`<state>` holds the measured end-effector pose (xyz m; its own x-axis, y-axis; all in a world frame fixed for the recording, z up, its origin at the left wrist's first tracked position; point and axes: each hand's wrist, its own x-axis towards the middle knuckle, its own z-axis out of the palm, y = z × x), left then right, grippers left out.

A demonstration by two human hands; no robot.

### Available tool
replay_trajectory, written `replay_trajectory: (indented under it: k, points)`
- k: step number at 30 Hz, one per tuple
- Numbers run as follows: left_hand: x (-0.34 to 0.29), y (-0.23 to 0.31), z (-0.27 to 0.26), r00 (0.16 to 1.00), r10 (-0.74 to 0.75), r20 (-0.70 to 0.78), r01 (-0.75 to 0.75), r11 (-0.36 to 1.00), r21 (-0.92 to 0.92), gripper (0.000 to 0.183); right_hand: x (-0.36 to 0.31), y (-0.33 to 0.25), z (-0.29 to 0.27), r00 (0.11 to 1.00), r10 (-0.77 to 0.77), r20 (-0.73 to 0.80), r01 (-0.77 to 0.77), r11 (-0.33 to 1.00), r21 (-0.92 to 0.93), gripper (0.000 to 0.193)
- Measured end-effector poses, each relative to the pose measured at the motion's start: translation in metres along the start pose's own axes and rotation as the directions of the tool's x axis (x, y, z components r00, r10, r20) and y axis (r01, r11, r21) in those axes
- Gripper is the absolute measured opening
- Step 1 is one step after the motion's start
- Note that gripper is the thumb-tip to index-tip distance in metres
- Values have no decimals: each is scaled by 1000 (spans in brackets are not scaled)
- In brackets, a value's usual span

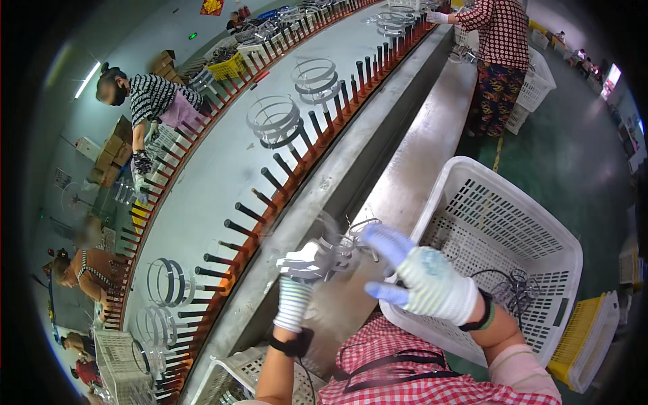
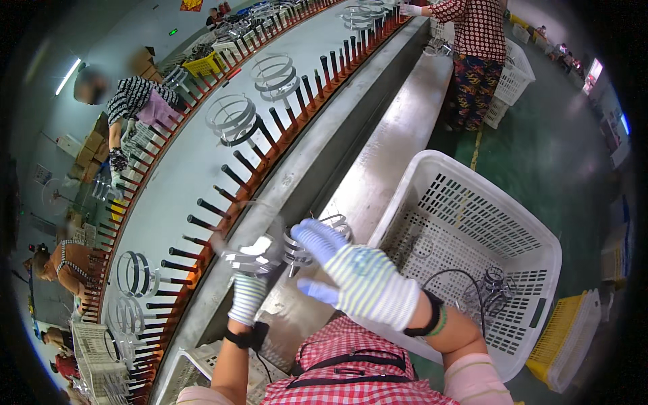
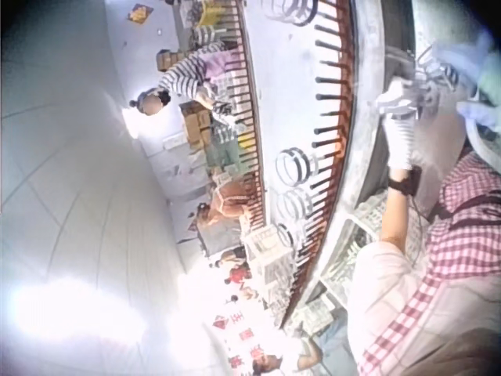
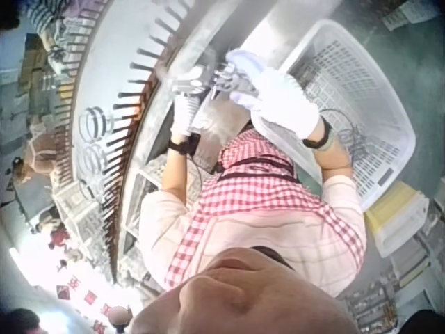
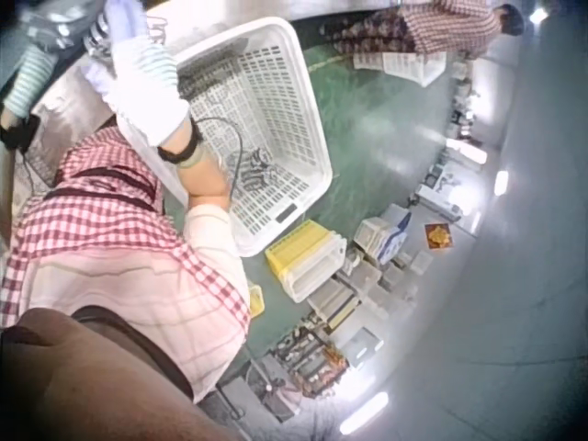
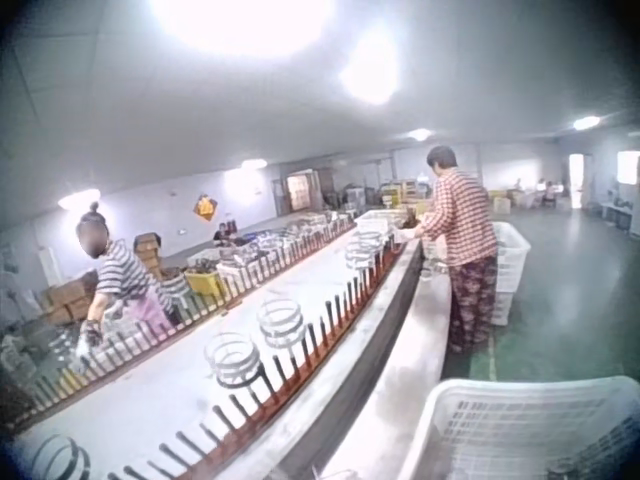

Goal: The person picks up metal rings from a white basket and places them onto the pegs of a conveyor belt, then removes processed rings from the pegs and places them back into the basket.

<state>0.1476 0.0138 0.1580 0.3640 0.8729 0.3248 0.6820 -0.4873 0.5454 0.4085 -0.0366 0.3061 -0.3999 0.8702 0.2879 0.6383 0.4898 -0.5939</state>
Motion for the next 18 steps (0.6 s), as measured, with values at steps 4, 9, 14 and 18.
replay_trajectory:
  k: [4,9,14,18]
  points:
    - [67,-48,-23,877,-60,-477,108,992,73,28,-26,10,-41,933,353,-64,-271,811,519,56]
    - [109,-153,-27,937,-87,-339,321,598,734,31,-89,40,-44,658,722,-215,-578,667,470,48]
    - [110,-194,-91,763,-646,-28,562,684,-465,36,-172,63,-27,326,856,-401,-641,512,572,44]
    - [51,-332,-83,841,-521,-147,442,818,-368,36,-280,143,34,-61,898,-436,-663,290,691,42]
